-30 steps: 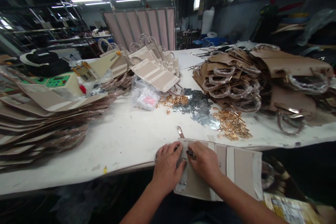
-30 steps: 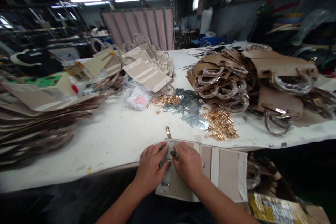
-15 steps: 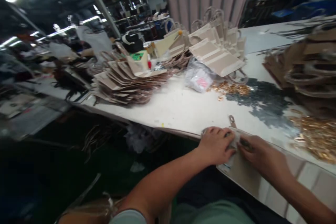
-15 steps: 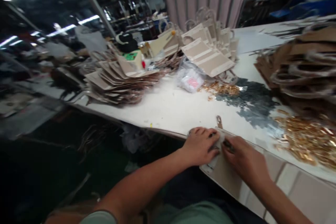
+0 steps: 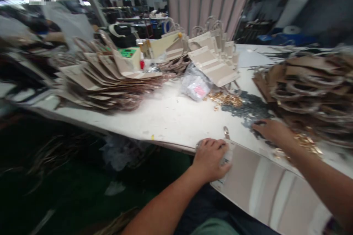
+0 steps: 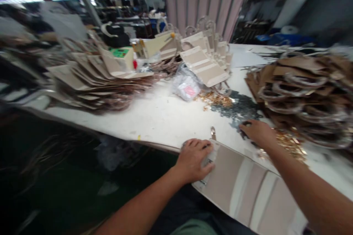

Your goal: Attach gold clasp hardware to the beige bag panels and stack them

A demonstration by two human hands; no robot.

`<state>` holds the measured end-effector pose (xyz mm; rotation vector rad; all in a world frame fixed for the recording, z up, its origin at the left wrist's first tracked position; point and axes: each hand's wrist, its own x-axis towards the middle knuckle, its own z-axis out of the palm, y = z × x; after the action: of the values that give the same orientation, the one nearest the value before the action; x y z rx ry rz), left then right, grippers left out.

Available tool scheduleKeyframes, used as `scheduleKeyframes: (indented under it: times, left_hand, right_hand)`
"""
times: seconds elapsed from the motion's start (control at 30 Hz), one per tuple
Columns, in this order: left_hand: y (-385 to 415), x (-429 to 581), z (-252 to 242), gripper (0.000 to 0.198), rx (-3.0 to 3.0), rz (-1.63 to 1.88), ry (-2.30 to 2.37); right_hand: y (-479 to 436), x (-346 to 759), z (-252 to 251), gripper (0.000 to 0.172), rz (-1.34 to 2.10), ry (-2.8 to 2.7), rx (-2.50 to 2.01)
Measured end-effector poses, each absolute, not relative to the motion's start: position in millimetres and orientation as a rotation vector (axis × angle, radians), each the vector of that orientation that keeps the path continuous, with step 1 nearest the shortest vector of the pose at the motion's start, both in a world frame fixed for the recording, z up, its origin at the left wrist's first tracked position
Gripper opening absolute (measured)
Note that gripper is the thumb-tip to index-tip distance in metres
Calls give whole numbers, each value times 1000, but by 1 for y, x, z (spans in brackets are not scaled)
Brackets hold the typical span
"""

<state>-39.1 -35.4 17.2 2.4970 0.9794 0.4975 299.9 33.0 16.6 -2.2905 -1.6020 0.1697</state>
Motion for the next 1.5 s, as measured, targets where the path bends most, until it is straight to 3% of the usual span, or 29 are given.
scheduleKeyframes:
  times: [0.23,0.43,0.67,1.0,1.23,1.4,1.5]
  left_hand:
    - [-25,-34,8,56,2458,598,994]
    - [-25,-34,9,54,2462,595,1018]
    - [-26,-34,10,55,2455,603,1024]
    - [-27,-33,9,55,2491,600,1025]
    - [-26,-32,10,52,2500,586,1026]
    - [-26,-29,9,53,2498,589,1031]
    - [-27,-29,10,50,2494,592,1031]
  right_hand:
    - [43,309,9,22,279,-1600,-2489]
    - [44,311,14,37,379,-1651,-2424]
    - [44,307,15,17,409,-1656,-2394]
    - [42,305,30,11,396,-1641,-2328]
    - [16,282,71,22,629,-1563,-2237]
    - [-24,227,85,20,1204,-1568,-1956]
    - [-33,201,72,24,1353,-1553,-1911]
